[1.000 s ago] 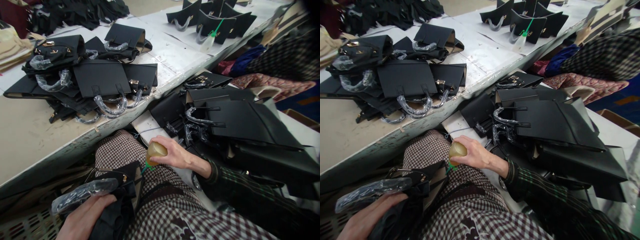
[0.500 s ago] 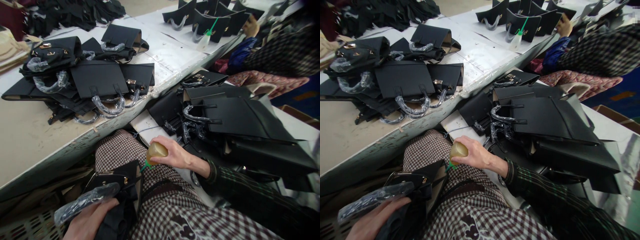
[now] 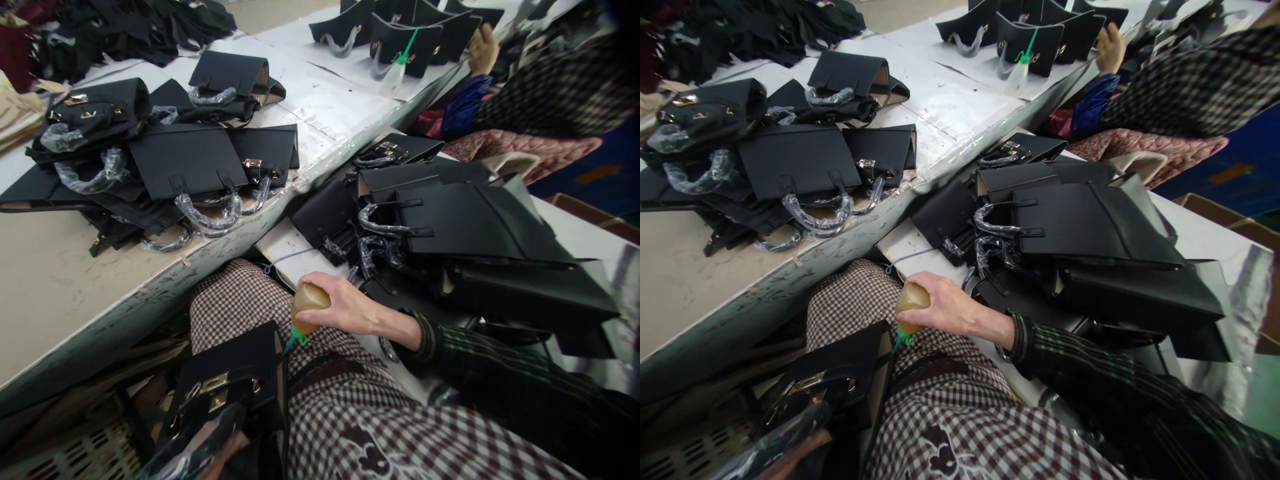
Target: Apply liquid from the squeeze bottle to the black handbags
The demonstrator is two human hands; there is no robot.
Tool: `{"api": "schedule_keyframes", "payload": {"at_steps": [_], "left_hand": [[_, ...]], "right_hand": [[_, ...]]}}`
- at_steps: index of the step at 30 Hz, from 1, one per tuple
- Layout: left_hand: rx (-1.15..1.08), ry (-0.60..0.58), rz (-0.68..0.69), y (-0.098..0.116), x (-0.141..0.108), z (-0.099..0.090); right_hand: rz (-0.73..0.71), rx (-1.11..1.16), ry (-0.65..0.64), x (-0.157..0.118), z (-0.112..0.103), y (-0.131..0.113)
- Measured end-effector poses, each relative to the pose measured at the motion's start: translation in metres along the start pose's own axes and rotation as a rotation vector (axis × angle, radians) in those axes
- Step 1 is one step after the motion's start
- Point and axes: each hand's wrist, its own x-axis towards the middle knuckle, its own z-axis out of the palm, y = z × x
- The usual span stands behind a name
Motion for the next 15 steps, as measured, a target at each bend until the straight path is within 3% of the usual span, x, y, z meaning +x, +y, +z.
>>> {"api": "schedule_keyframes", "payload": {"at_steps": [5, 11, 15], "left_hand": [[0.0, -0.023, -0.029, -0.009, -0.003, 0.006], [0.011, -0.027, 0.001, -0.013, -0.023, -0.001], [0.027, -0.03, 0.003, -0.007, -0.041, -0.008]], "right_hand": [[0.054, 0.022, -0.045, 0.001, 0.004, 0.006], [0.288, 0.382, -0.163, -0.001, -0.004, 0.01], [0.349, 0.429, -0.088, -0.002, -0.004, 0.011]]}}
